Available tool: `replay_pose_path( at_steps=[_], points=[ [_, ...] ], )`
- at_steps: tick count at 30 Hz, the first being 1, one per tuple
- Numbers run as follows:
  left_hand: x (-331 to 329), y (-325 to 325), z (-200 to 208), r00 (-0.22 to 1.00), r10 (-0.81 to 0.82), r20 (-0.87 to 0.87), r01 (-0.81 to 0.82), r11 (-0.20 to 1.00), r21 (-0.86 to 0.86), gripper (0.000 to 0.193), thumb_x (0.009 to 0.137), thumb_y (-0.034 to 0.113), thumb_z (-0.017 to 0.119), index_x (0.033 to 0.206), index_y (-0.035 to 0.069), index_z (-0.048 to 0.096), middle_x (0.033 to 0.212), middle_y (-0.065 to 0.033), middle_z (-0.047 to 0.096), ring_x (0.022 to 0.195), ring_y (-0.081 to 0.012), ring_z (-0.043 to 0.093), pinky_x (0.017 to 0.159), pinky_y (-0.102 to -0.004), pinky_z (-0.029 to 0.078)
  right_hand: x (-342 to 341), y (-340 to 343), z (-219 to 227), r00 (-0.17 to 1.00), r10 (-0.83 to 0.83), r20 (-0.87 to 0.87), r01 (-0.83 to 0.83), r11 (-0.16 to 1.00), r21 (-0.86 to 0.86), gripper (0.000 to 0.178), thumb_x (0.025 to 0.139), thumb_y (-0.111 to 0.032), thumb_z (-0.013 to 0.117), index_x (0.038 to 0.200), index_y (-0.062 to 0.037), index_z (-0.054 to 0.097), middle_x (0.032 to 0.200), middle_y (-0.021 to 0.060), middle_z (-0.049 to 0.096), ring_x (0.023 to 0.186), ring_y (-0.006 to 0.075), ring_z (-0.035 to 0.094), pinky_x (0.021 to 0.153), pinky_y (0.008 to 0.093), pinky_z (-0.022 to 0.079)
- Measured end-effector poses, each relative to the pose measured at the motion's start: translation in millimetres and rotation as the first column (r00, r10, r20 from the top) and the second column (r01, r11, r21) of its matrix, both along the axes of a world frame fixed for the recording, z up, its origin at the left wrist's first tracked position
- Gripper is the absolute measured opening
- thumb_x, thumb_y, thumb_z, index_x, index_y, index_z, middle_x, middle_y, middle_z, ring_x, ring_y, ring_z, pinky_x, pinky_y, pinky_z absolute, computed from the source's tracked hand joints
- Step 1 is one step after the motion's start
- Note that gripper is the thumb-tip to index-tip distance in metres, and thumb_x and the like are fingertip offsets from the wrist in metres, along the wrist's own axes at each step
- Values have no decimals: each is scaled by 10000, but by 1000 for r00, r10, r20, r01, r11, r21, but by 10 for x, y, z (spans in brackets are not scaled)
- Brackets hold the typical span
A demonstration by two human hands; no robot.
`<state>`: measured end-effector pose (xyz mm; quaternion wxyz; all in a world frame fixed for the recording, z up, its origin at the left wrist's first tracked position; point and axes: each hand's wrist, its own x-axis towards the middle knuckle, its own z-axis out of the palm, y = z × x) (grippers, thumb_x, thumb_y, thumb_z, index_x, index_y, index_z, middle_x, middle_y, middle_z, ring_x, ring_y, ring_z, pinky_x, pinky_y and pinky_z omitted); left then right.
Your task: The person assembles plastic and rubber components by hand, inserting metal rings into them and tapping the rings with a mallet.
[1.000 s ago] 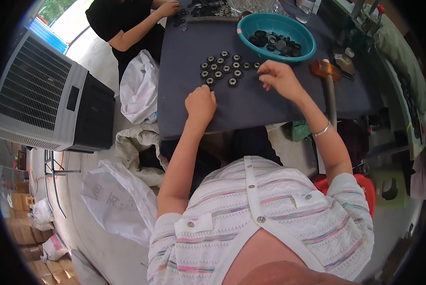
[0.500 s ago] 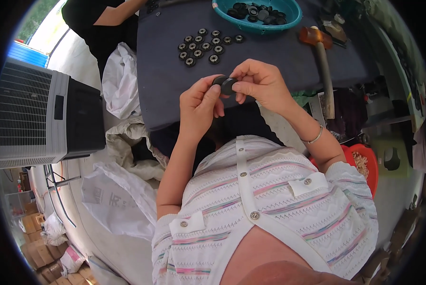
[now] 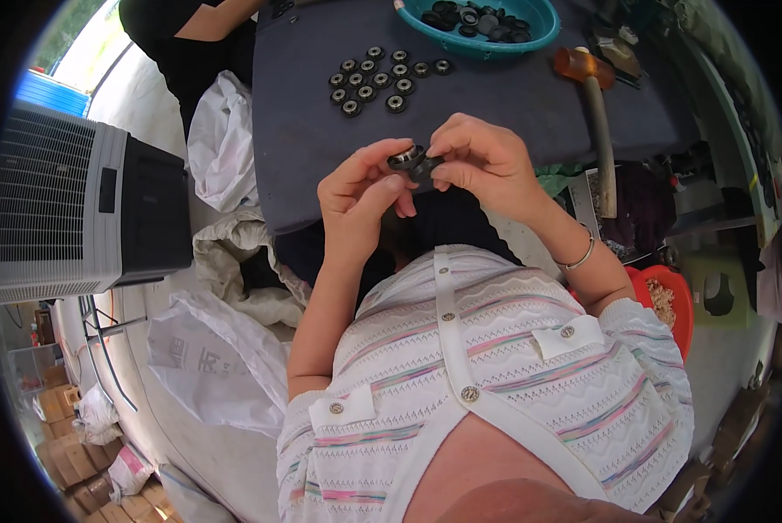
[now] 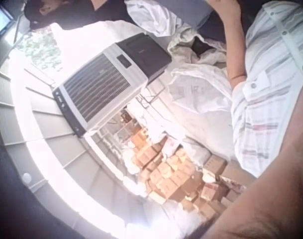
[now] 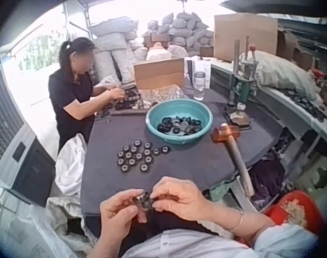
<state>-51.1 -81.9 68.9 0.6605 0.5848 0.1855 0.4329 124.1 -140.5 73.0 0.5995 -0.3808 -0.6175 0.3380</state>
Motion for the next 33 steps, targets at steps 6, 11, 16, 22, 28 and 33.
replay_pose_path(
  at_steps=[6, 11, 16, 22, 28, 33],
  points=[
    [-40, -5, 31, 992, 8, 123, 25, 965, -263, 253, 854, -3, 575, 1106, -21, 580, 826, -66, 601, 545, -93, 537, 478, -200, 422, -2, -48, 74, 951, -71, 300, -4, 970, 243, 128, 771, 46, 643, 876, 8, 581, 796, 37, 558, 616, 91, 588, 546, 208, 468],
    [-5, -79, 68, 998, 58, 36, -54, 994, -95, 274, 854, -7, 583, 1126, -31, 565, 848, -70, 613, 616, -102, 575, 527, -210, 456, -35, -106, 68, 971, 81, -223, -128, 970, -207, 170, 792, 65, 618, 946, 34, 552, 848, 70, 573, 671, 120, 612, 585, 215, 496],
    [-45, -123, 81, 999, 10, -48, -11, 999, -30, 267, 871, -15, 553, 1137, -35, 566, 924, -81, 614, 696, -120, 605, 588, -221, 492, -87, -131, 122, 962, 37, -270, -110, 959, -261, 113, 826, 10, 619, 919, 16, 554, 716, 41, 599, 632, 80, 600, 577, 196, 499],
    [-36, -197, 118, 999, 41, -35, -38, 996, 80, 282, 878, -24, 535, 1158, -41, 559, 962, -95, 601, 771, -117, 598, 632, -221, 502, -92, -180, 100, 986, -5, -166, -27, 982, -186, 136, 811, 41, 622, 921, 28, 542, 816, 58, 571, 673, 101, 610, 594, 207, 509],
    [25, -297, 99, 998, 59, 1, -58, 978, 199, 333, 832, -67, 581, 1163, -43, 557, 1006, -84, 571, 816, -105, 583, 685, -207, 491, -85, -237, 114, 999, -40, -36, 35, 991, -125, 167, 797, 85, 614, 936, 42, 532, 900, 73, 527, 718, 118, 610, 618, 209, 509],
    [29, -310, 73, 995, 102, 16, -103, 966, 239, 354, 798, -95, 609, 1146, -46, 563, 1012, -94, 567, 834, -105, 576, 711, -204, 484, -157, -248, 144, 985, -75, -153, 60, 993, -102, 143, 793, 35, 644, 872, 4, 529, 775, 41, 593, 613, 63, 582, 554, 184, 464]
  ],
)
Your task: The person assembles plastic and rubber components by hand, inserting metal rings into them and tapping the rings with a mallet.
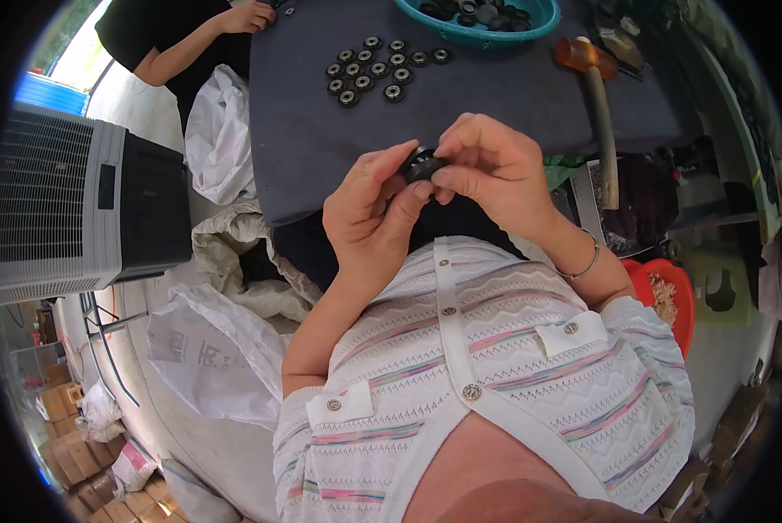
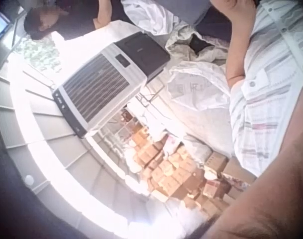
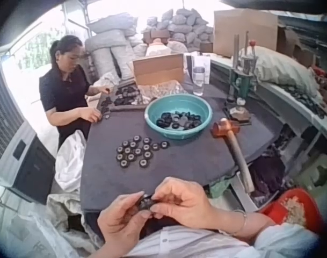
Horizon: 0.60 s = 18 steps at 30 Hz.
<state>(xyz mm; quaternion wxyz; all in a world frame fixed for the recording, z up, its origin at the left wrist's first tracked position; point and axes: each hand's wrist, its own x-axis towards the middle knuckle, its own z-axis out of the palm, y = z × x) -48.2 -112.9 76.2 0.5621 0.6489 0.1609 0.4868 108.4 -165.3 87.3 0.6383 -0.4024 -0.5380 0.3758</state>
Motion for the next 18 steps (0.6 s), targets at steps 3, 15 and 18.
replay_pose_path(
  at_steps=[3, 15, 18],
  points=[
    [-25, 6, -17, 999, 32, 13, -33, 995, 91, 342, 789, -90, 621, 1124, -47, 571, 1007, -98, 569, 844, -108, 573, 698, -195, 472, 10, -6, 7, 994, 85, -62, -86, 996, -26, 235, 800, 65, 620, 1019, 29, 540, 925, 66, 544, 717, 107, 591, 646, 214, 496],
    [-257, 152, 264, 948, 80, -307, 68, 895, 442, 177, 735, 54, 685, 863, 1, 574, 734, -72, 565, 556, -144, 530, 501, -238, 410, 3, -22, 86, 890, -7, 456, -112, 966, 233, 309, 751, -52, 682, 1045, 11, 611, 870, 105, 607, 712, 181, 626, 610, 246, 491],
    [-268, 196, 314, 928, 88, -361, 157, 788, 595, 214, 721, 169, 685, 731, 30, 522, 595, -65, 476, 451, -212, 459, 426, -285, 354, -37, -56, 112, 891, -7, 454, -115, 964, 239, 295, 720, -40, 689, 1004, 12, 629, 836, 102, 610, 668, 192, 623, 575, 256, 482]
  ],
)
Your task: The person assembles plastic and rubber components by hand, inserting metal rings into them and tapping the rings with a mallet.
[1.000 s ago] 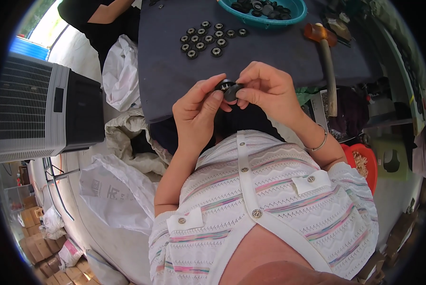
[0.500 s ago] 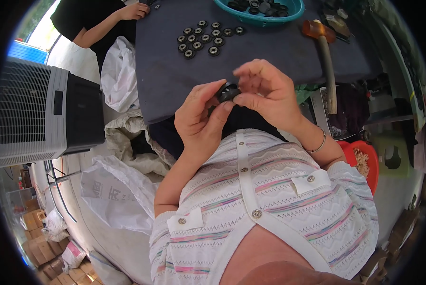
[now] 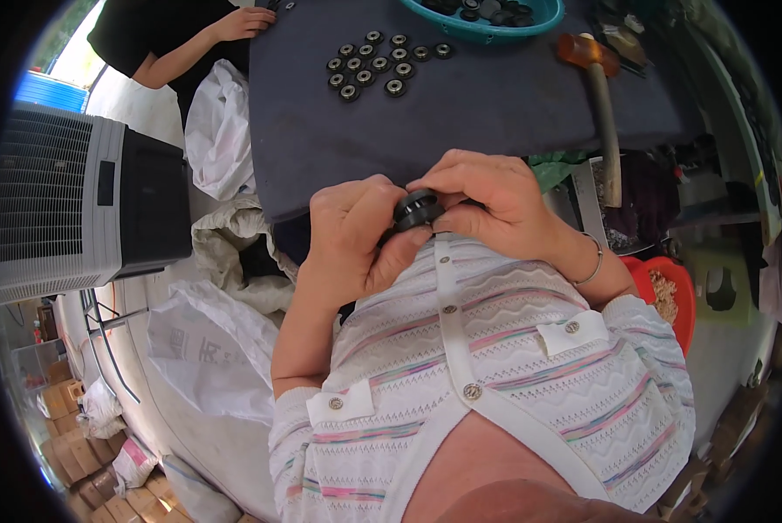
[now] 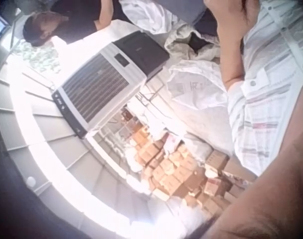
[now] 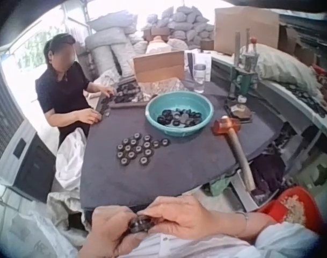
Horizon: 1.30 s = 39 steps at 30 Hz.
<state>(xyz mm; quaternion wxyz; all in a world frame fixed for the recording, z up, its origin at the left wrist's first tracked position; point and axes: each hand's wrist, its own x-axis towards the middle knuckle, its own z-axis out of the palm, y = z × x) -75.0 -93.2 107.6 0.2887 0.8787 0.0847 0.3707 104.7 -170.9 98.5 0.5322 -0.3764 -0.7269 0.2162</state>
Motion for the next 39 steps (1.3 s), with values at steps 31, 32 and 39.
replay_pose_path(
  at_steps=[31, 32, 39],
  points=[
    [16, -48, -280, 960, 94, 262, -93, 996, -17, 183, 697, 113, 684, 714, 10, 534, 593, -79, 496, 470, -216, 469, 435, -298, 368, -35, 152, 24, 994, 106, -3, -106, 994, -40, 212, 780, -125, 677, 942, 6, 639, 832, 89, 583, 661, 151, 563, 568, 240, 439],
    [30, -61, -312, 937, 128, 326, -114, 991, -63, 171, 705, 105, 680, 719, 8, 540, 602, -82, 511, 476, -213, 479, 439, -295, 374, -63, 142, -50, 995, 82, -55, -85, 995, -45, 210, 778, -114, 672, 947, 6, 638, 846, 91, 588, 670, 154, 570, 570, 245, 444],
    [-46, -1, -230, 967, 106, 231, -112, 994, 14, 207, 701, 160, 690, 703, 19, 538, 578, -74, 492, 462, -209, 466, 430, -299, 365, -85, 115, -112, 998, 60, -12, -60, 998, -14, 181, 794, -93, 642, 936, 13, 604, 844, 101, 600, 662, 193, 584, 580, 260, 458]
  ],
)
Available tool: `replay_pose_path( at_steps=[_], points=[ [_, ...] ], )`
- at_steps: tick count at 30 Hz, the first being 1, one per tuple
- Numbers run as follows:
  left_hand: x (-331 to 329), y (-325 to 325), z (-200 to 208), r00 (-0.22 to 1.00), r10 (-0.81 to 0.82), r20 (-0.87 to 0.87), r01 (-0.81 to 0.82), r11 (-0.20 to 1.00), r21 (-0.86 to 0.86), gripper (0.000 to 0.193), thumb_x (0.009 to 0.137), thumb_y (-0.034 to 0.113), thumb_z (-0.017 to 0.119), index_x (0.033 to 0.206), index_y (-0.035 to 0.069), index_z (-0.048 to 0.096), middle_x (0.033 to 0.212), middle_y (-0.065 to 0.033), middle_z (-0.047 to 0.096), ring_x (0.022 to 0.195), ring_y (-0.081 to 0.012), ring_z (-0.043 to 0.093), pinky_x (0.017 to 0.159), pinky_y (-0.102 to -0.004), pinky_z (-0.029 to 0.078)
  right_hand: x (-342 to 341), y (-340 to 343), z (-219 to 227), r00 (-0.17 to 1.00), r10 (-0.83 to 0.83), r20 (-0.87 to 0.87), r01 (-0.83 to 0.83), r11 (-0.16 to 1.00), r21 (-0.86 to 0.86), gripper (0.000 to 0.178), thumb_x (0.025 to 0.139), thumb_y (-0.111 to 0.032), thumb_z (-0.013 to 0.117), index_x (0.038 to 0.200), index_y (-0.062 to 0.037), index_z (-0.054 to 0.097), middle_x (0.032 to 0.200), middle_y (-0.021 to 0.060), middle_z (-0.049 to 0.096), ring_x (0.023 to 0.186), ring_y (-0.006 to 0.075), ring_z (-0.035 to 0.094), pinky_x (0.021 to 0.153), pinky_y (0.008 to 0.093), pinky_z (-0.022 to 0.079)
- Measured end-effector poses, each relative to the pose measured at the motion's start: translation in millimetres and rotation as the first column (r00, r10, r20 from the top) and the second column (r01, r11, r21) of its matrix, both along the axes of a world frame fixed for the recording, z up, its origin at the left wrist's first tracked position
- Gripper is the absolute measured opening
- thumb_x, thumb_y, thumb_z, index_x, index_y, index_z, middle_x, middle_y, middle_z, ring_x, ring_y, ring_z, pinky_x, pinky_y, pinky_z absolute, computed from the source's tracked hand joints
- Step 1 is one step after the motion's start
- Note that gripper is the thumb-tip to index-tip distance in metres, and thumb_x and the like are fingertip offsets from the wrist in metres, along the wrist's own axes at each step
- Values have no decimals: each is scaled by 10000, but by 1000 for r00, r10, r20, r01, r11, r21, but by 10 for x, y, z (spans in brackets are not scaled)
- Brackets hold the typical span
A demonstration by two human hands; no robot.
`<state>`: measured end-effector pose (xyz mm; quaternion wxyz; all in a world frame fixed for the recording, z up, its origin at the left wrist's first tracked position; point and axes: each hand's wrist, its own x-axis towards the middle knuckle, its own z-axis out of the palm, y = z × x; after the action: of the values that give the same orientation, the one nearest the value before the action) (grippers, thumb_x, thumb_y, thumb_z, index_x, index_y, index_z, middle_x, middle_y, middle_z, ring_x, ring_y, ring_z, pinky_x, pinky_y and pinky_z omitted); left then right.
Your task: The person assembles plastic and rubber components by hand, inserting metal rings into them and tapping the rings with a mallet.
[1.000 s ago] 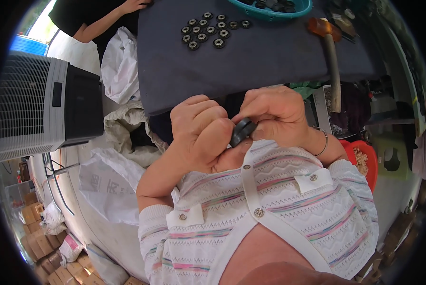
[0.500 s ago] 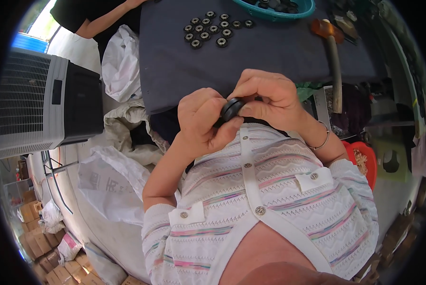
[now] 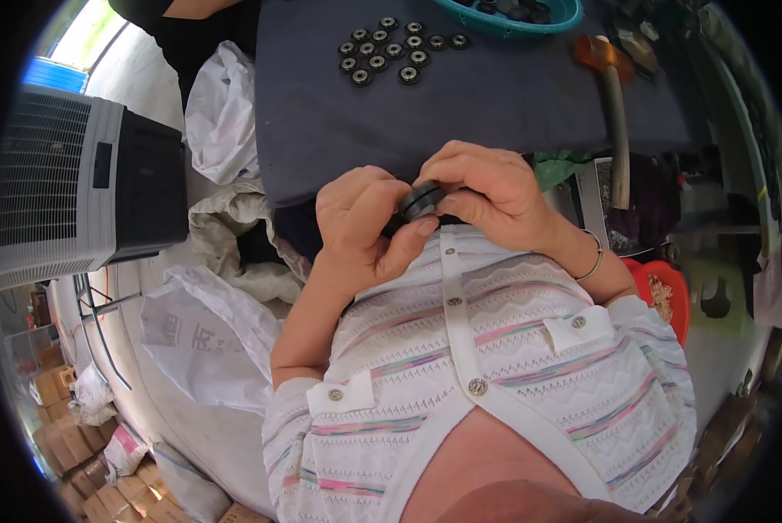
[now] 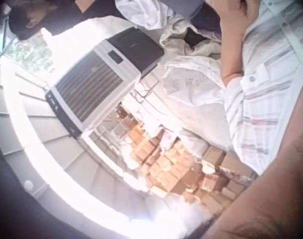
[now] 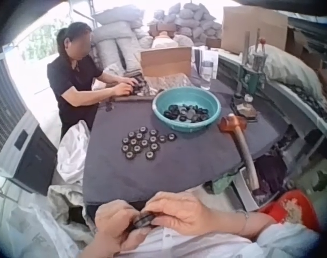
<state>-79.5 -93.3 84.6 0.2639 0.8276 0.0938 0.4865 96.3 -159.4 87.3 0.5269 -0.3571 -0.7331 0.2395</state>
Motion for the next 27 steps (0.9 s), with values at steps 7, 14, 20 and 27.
replay_pose_path(
  at_steps=[7, 14, 20, 27],
  points=[
    [40, -16, 74, 998, 30, -63, -12, 961, 278, 292, 687, 206, 663, 591, 60, 429, 524, -49, 380, 406, -199, 376, 389, -299, 286, -57, -107, 24, 992, 55, -112, -62, 996, -59, 200, 828, -160, 621, 894, 25, 585, 786, 100, 590, 628, 200, 563, 548, 260, 436],
    [78, -19, 73, 998, -62, -24, 66, 956, 286, 316, 630, 167, 654, 540, 79, 365, 506, -33, 340, 378, -180, 332, 370, -295, 263, -101, -183, -33, 867, 161, -471, -286, 936, -207, 130, 870, -62, 591, 913, 61, 591, 757, 69, 580, 601, 119, 602, 537, 229, 476],
    [66, 61, -152, 1000, -5, 19, 0, 970, 244, 258, 673, 190, 690, 648, 41, 480, 560, -53, 429, 435, -192, 408, 408, -293, 311, -55, 17, -105, 954, 119, -277, -146, 986, -78, 138, 814, -6, 625, 941, 47, 610, 804, 84, 584, 655, 137, 606, 572, 232, 482],
    [-342, -13, -474, 992, 126, 21, -117, 960, -255, 201, 758, 125, 651, 877, -18, 575, 688, -103, 573, 559, -198, 533, 504, -276, 412, -115, 187, -130, 995, 95, -34, -98, 991, -96, 333, 744, 62, 614, 1075, 27, 605, 919, 121, 582, 713, 152, 606, 639, 232, 490]
  ],
)
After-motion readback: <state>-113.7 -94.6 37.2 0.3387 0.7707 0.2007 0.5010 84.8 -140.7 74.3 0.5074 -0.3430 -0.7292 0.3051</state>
